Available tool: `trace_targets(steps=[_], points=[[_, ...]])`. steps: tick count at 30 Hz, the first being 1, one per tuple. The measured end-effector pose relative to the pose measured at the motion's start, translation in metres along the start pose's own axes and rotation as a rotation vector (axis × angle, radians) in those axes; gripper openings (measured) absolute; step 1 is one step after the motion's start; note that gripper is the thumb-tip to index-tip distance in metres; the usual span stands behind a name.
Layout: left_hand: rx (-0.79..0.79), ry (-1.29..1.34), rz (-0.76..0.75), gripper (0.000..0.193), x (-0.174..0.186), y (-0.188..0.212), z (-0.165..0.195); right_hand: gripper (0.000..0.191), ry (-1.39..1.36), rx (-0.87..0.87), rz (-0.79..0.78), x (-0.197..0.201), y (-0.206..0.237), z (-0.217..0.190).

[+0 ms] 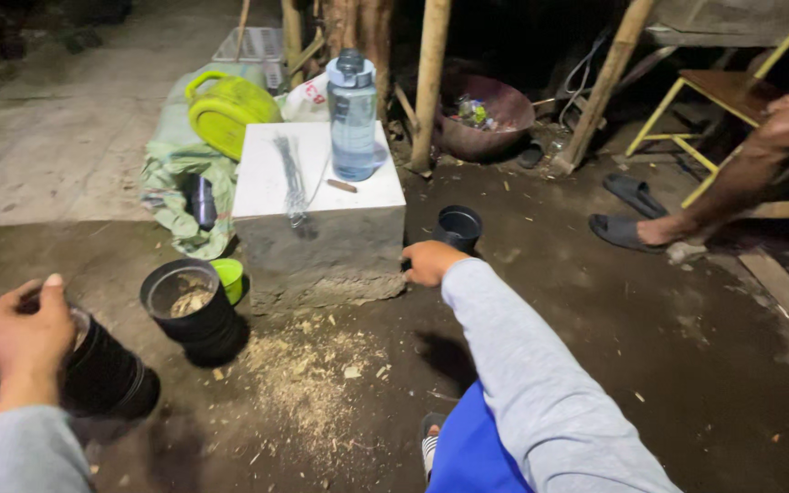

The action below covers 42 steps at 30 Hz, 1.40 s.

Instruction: The person sits on the floor and repeatedly picks up thin metal wires, bends them into loops, and inserts them into the bottom of black plastic plant pots. The person then stacks the finished pots together.

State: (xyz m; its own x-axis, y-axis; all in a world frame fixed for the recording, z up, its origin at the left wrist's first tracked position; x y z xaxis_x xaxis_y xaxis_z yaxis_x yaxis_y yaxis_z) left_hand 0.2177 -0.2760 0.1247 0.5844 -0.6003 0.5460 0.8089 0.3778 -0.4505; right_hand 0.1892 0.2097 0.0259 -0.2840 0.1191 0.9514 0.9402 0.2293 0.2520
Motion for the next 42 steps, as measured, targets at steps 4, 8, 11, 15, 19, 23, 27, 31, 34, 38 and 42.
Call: trace_targets(steps=[4, 8, 11, 15, 19, 23, 27, 31, 34, 38, 42], points=[[0.117, -0.146, -0.09, 0.044, 0.002, 0.011, -0.011, 0.054, -0.037, 0.036, 0.008, 0.004, 0.013, -0.001], [0.106, -0.176, -0.205, 0.047, 0.001, 0.023, -0.012, 0.054, -0.034, 0.077, 0.04, 0.013, 0.028, -0.01], [0.163, -0.137, -0.246, 0.046, 0.002, 0.027, -0.01, 0.055, -0.065, -0.043, -0.027, 0.013, 0.034, -0.006], [0.102, -0.074, -0.282, 0.047, 0.0, 0.034, 0.002, 0.055, -0.07, -0.004, -0.024, 0.01, 0.042, -0.003], [0.081, -0.122, -0.32, 0.047, 0.0, 0.047, 0.0, 0.057, -0.149, -0.008, -0.014, 0.007, 0.047, 0.01], [0.25, -0.108, -0.454, 0.044, -0.006, 0.056, -0.021, 0.056, -0.176, -0.067, -0.058, 0.0, 0.05, 0.027], [0.268, -0.082, -0.454, 0.041, -0.005, 0.056, -0.027, 0.056, -0.18, -0.089, -0.072, -0.002, 0.053, 0.042], [0.365, 0.0, -0.475, 0.037, -0.011, 0.058, -0.037, 0.057, -0.216, -0.135, -0.086, -0.008, 0.056, 0.059], [0.39, -0.006, -0.469, 0.036, -0.013, 0.056, -0.041, 0.057, -0.172, -0.167, -0.086, -0.01, 0.057, 0.068], [0.386, -0.021, -0.482, 0.035, -0.016, 0.055, -0.043, 0.056, -0.116, -0.129, -0.084, -0.009, 0.054, 0.07], [0.411, 0.009, -0.459, 0.034, -0.015, 0.058, -0.043, 0.058, -0.149, -0.207, -0.128, -0.013, 0.052, 0.07]])
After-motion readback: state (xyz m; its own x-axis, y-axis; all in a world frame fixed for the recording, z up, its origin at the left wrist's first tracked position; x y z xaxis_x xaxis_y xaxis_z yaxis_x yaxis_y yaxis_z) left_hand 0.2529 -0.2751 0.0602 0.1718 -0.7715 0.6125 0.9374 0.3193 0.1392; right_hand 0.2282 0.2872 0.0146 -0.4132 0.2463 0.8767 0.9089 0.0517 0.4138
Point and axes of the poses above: each hand's wrist, its own y-axis away from the middle knuckle, its own x-axis out of the back of the hand, z = x × y, the point moved 8 cm from there along -y, towards the middle knuckle, and after that the axes turned 4 degrees about -z, right-handed, at the moved point
